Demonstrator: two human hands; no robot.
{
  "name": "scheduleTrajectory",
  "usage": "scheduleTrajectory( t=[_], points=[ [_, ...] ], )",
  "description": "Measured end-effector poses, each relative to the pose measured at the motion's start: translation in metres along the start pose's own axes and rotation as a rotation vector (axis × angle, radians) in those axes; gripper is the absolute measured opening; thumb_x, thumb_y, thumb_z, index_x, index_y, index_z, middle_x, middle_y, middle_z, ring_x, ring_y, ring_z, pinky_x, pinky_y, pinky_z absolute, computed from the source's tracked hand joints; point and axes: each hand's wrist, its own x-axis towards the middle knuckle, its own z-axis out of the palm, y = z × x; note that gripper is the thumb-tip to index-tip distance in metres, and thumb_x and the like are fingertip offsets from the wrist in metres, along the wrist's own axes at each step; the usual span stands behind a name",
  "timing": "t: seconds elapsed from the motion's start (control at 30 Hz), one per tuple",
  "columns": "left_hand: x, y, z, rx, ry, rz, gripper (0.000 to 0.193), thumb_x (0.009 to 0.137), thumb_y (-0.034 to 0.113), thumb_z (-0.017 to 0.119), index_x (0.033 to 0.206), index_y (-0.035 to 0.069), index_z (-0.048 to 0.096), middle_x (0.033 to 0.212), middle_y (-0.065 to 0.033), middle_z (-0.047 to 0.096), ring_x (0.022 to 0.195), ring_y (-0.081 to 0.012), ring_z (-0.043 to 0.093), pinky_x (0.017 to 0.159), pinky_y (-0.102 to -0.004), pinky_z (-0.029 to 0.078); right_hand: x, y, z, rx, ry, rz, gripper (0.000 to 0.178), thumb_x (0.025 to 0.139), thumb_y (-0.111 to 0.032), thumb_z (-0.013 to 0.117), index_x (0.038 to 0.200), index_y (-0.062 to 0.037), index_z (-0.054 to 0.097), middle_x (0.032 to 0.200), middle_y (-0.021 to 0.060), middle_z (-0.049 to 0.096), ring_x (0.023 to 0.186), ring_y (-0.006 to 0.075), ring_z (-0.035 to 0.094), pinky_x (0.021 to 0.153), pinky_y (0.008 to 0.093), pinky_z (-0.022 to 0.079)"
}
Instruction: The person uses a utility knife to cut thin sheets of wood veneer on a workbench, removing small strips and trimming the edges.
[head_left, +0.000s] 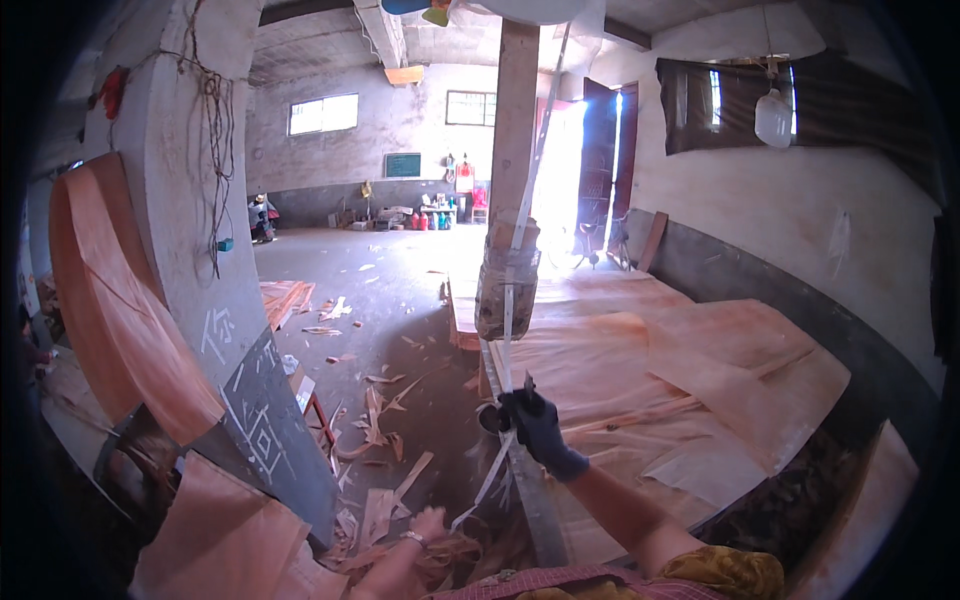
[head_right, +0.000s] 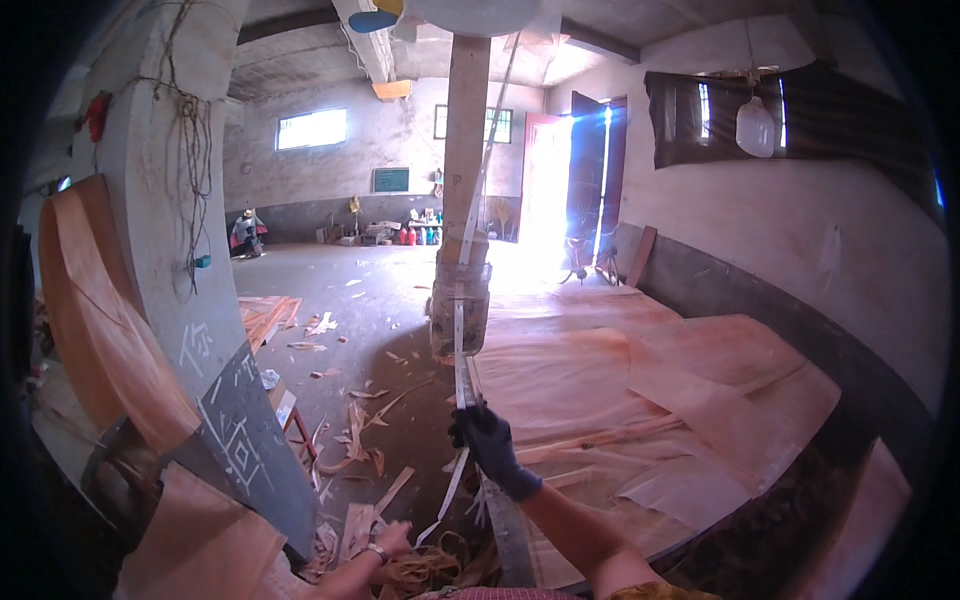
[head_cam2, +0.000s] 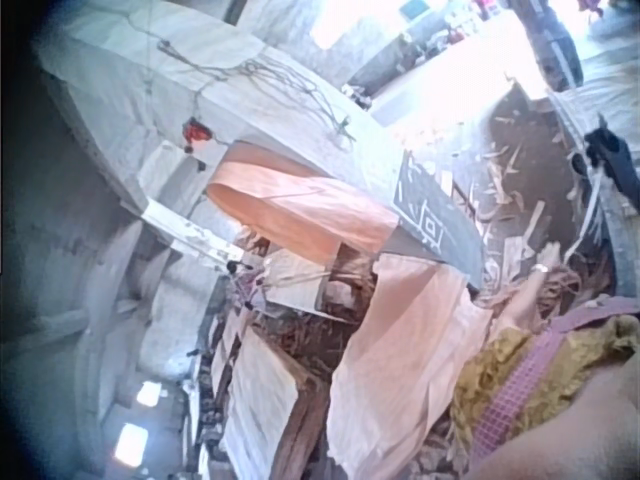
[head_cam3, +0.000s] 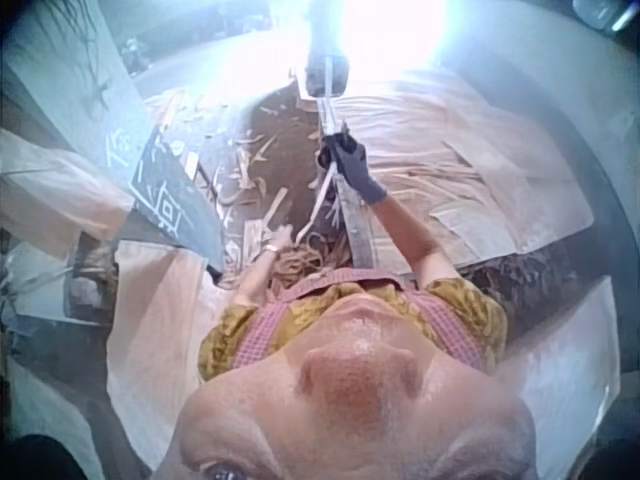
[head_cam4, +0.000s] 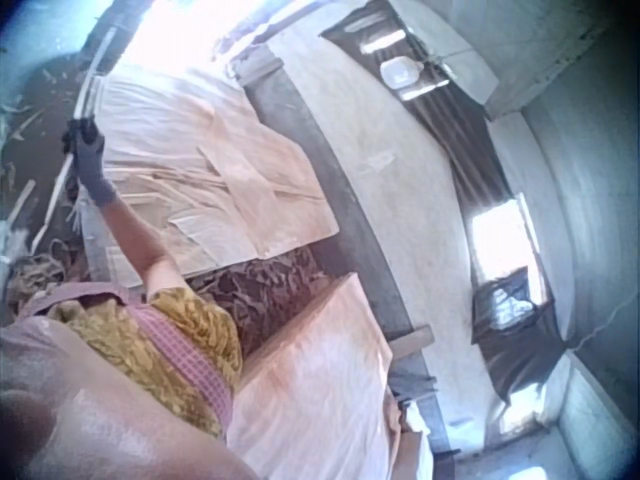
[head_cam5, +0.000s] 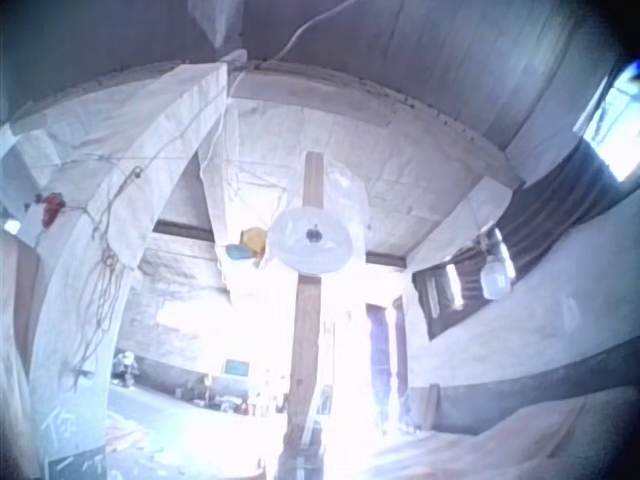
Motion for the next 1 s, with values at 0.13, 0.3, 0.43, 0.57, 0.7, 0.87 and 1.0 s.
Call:
scheduleTrajectory(
  t=[0.13,0.3,0.43,0.57,0.7,0.87,1.0],
  points=[
    [0.009,0.091,-0.132,-0.859,0.340,0.371,0.028,0.098,0.027,0.058,0.110,0.003,0.068,0.089,-0.0092,0.069,0.076,-0.0169,0.063,0.070,-0.0322,0.050,-0.033,0.057,-0.026,0.058,0.085,-0.029,0.015,0.099,-0.013,0.063,0.108,-0.0016,0.067,0.082,0.0050,0.068,0.068,0.0124,0.066,0.061,0.0264,0.054],
    [-0.048,0.224,-0.311,-1.056,0.259,0.472,0.030,0.101,0.028,0.058,0.112,0.003,0.069,0.095,0.0014,0.070,0.063,-0.0023,0.051,0.056,-0.0197,0.044,-0.062,0.084,-0.018,0.004,0.114,-0.102,0.014,0.100,-0.012,0.062,0.107,-0.0007,0.067,0.084,0.0037,0.069,0.070,0.0087,0.064,0.060,0.0243,0.052],
    [-0.051,0.256,-0.346,-1.135,0.238,0.494,0.021,0.096,0.026,0.066,0.100,0.007,0.073,0.085,0.0018,0.070,0.057,-0.0005,0.044,0.052,-0.0175,0.036,-0.079,0.098,-0.025,0.028,0.057,0.003,0.022,0.101,-0.015,0.061,0.117,0.0001,0.065,0.091,0.0047,0.070,0.077,0.0107,0.065,0.067,0.0269,0.054],
    [-0.048,0.261,-0.339,-1.136,0.156,0.466,0.017,0.096,0.023,0.068,0.099,0.007,0.074,0.086,0.0030,0.072,0.059,0.0002,0.045,0.052,-0.0165,0.036,-0.094,0.110,-0.061,-0.054,0.112,0.076,0.028,0.103,-0.023,0.057,0.118,-0.0017,0.067,0.097,0.0020,0.072,0.069,0.0053,0.055,0.061,0.0212,0.044],
    [-0.050,0.263,-0.335,-1.114,0.060,0.458,0.016,0.096,0.021,0.068,0.100,0.007,0.074,0.089,0.0016,0.073,0.062,0.0003,0.047,0.055,-0.0170,0.038,-0.076,0.084,-0.080,-0.071,0.254,0.077,0.033,0.104,-0.032,0.055,0.118,-0.0055,0.068,0.090,-0.0013,0.072,0.048,0.0004,0.041,0.044,0.0188,0.032],
    [-0.048,0.254,-0.329,-1.072,0.010,0.567,0.014,0.096,0.019,0.066,0.102,0.007,0.072,0.093,0.0017,0.072,0.065,0.0002,0.048,0.057,-0.0177,0.039,-0.029,0.003,-0.051,0.036,-0.092,0.005,0.040,0.104,-0.036,0.053,0.118,-0.0003,0.064,0.096,0.0058,0.071,0.073,0.0105,0.059,0.065,0.0259,0.048],
    [-0.052,0.255,-0.334,-1.058,0.011,0.583,0.013,0.098,0.019,0.063,0.101,0.009,0.070,0.087,0.0050,0.066,0.065,-0.0008,0.045,0.058,-0.0182,0.037,-0.021,-0.002,-0.047,0.372,-0.219,0.194,0.045,0.101,-0.040,0.057,0.120,0.0007,0.062,0.096,0.0076,0.070,0.083,0.0159,0.068,0.075,0.0302,0.056]
  ],
)
